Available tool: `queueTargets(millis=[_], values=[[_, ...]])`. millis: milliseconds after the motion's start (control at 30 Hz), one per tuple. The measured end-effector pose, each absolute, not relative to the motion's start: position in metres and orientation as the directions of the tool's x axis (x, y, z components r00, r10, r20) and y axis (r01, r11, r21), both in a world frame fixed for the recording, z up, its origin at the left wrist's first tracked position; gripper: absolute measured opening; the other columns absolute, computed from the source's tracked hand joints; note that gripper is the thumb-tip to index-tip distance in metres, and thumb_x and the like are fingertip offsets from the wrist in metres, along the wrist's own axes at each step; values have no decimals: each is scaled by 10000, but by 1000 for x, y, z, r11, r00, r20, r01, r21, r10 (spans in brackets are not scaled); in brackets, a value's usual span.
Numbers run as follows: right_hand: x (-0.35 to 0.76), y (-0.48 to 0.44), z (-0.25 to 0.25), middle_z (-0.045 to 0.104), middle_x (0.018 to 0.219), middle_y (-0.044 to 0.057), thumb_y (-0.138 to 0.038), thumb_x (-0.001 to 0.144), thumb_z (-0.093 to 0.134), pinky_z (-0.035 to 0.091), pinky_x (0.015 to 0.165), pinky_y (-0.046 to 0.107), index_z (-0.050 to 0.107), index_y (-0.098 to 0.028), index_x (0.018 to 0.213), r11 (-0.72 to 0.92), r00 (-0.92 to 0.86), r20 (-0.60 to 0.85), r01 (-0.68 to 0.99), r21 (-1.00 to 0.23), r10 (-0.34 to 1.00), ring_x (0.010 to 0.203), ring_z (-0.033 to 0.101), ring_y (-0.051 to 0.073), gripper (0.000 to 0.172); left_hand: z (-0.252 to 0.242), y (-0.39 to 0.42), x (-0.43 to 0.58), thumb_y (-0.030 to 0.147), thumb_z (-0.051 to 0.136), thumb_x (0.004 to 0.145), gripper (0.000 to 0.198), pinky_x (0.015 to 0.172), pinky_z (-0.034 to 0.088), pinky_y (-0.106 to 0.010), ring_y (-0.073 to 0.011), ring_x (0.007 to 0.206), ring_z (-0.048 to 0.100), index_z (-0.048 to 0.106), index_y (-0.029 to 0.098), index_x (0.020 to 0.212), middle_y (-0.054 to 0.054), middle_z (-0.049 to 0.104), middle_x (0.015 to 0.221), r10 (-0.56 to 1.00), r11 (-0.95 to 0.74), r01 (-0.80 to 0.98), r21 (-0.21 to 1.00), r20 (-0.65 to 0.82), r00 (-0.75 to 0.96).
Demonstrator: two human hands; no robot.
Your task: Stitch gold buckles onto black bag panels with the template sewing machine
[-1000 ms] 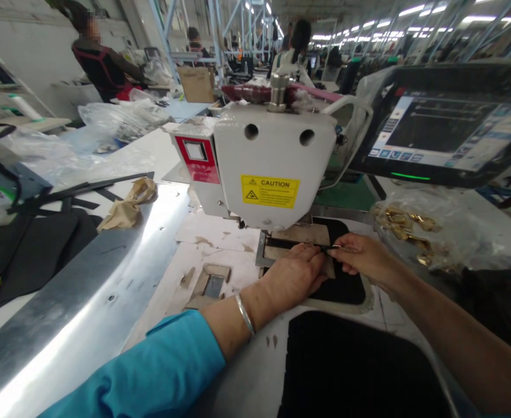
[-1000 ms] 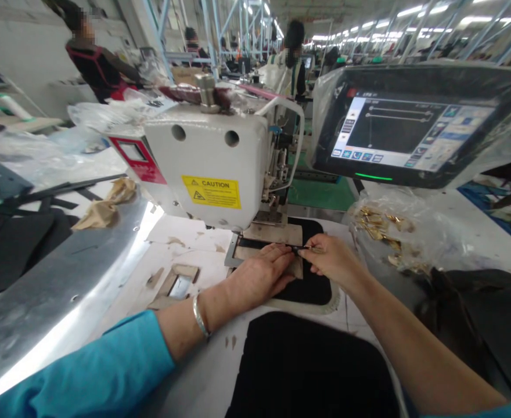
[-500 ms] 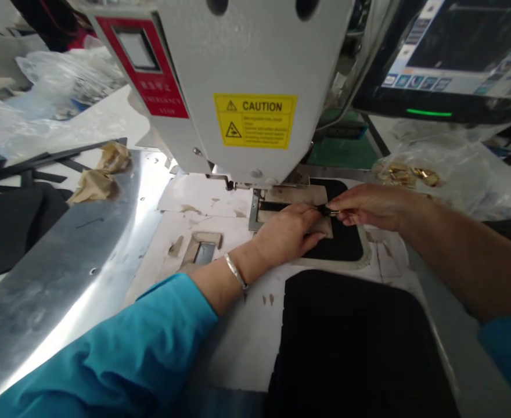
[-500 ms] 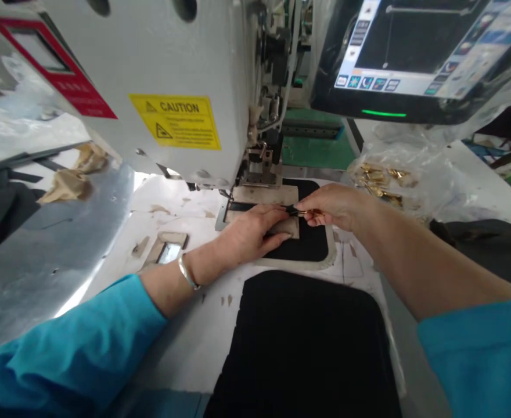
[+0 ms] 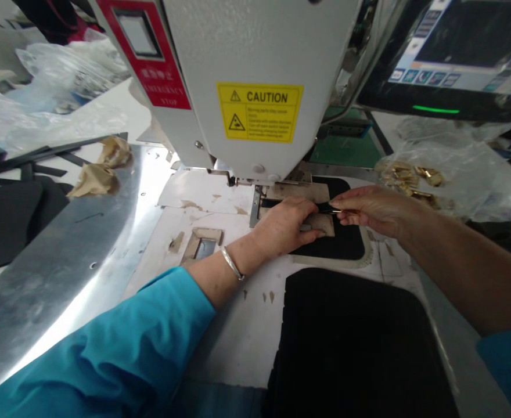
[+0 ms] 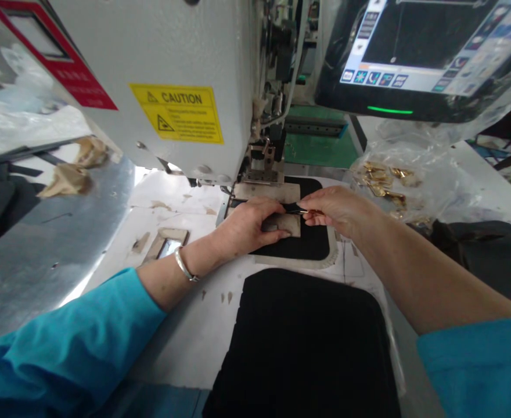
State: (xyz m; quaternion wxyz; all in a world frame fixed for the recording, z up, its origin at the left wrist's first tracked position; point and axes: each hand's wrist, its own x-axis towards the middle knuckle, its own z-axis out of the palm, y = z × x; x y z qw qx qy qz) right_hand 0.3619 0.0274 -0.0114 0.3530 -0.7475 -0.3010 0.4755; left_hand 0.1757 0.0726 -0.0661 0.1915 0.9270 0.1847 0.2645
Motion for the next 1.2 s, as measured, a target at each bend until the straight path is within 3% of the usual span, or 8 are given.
queueTargets(millis=[200,533,800,1200], values=[[357,22,-14,646,656,31,-19,879,618,581,615,197,599,-174,729,-587,424,-513,56,-808,746,578,632,101,217,-65,72,175,276,769,825,272,857,510,-328,-223,950,641,633,122,1004,-85,677,989,428,-868,239,436,410,805],[357,22,-12,608,597,-4,-24,778,731,477,438,136,592,-203,697,-598,466,-459,207,-774,757,525,571,82,240,-66,73,173,286,744,853,263,868,505,-330,-219,965,627,621,126,1021,-81,663,991,413,-872,226,433,408,814],[353,26,-9,585,579,-15,12,796,696,431,412,112,594,-180,722,-628,494,-512,93,-773,703,485,528,52,229,-65,73,174,282,740,854,247,873,499,-331,-221,964,629,620,125,1002,-83,664,983,410,-873,224,432,403,819],[357,21,-19,621,604,-13,7,850,652,492,486,139,603,-157,771,-584,481,-512,-1,-812,711,497,585,64,188,-66,73,174,283,734,860,251,883,500,-328,-228,974,629,626,112,1009,-93,665,992,406,-880,224,419,417,813]])
